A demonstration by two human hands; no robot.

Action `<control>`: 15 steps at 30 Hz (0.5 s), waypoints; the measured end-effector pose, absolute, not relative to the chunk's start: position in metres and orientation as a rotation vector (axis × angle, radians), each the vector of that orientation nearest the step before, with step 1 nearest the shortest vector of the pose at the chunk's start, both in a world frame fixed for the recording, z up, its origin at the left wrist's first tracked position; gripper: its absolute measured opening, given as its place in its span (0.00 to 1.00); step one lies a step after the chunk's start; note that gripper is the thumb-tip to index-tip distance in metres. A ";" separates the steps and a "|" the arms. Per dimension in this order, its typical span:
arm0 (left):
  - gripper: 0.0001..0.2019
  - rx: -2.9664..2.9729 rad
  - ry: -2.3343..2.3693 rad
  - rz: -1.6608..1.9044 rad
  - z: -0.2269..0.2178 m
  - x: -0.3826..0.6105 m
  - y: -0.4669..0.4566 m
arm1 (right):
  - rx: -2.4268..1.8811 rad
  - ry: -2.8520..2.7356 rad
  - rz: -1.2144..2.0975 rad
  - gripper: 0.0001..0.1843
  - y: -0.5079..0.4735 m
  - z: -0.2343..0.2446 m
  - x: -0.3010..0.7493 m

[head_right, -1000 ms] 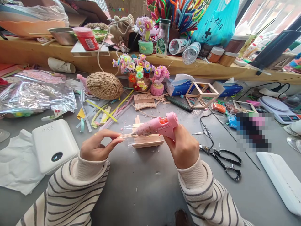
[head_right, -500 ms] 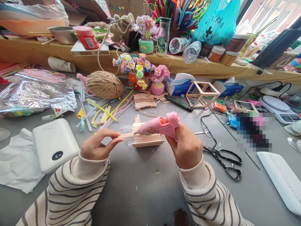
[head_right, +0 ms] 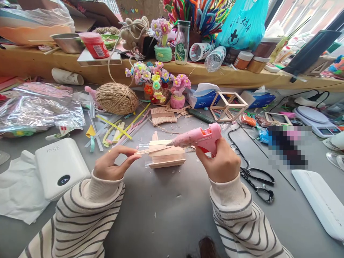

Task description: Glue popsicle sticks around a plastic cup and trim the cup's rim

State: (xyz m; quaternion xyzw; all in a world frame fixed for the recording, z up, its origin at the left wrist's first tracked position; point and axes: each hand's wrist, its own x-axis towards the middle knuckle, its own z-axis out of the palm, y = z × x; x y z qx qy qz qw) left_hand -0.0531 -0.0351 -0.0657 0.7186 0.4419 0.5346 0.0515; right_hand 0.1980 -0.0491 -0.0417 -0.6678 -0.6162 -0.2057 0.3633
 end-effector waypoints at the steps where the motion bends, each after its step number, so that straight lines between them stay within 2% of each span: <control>1: 0.06 2.191 1.350 1.615 -0.066 -0.053 -0.035 | -1.724 -1.564 -0.536 0.17 -0.047 -0.043 0.202; 5: 0.06 2.202 1.345 1.593 -0.067 -0.052 -0.033 | -1.750 -1.499 -0.493 0.19 -0.043 -0.046 0.215; 9: 0.07 2.180 1.362 1.592 -0.067 -0.052 -0.033 | -1.850 -1.411 -0.313 0.18 -0.045 -0.044 0.218; 15: 0.05 2.159 1.332 1.639 -0.068 -0.051 -0.033 | -1.907 -1.214 -0.011 0.21 -0.045 -0.046 0.228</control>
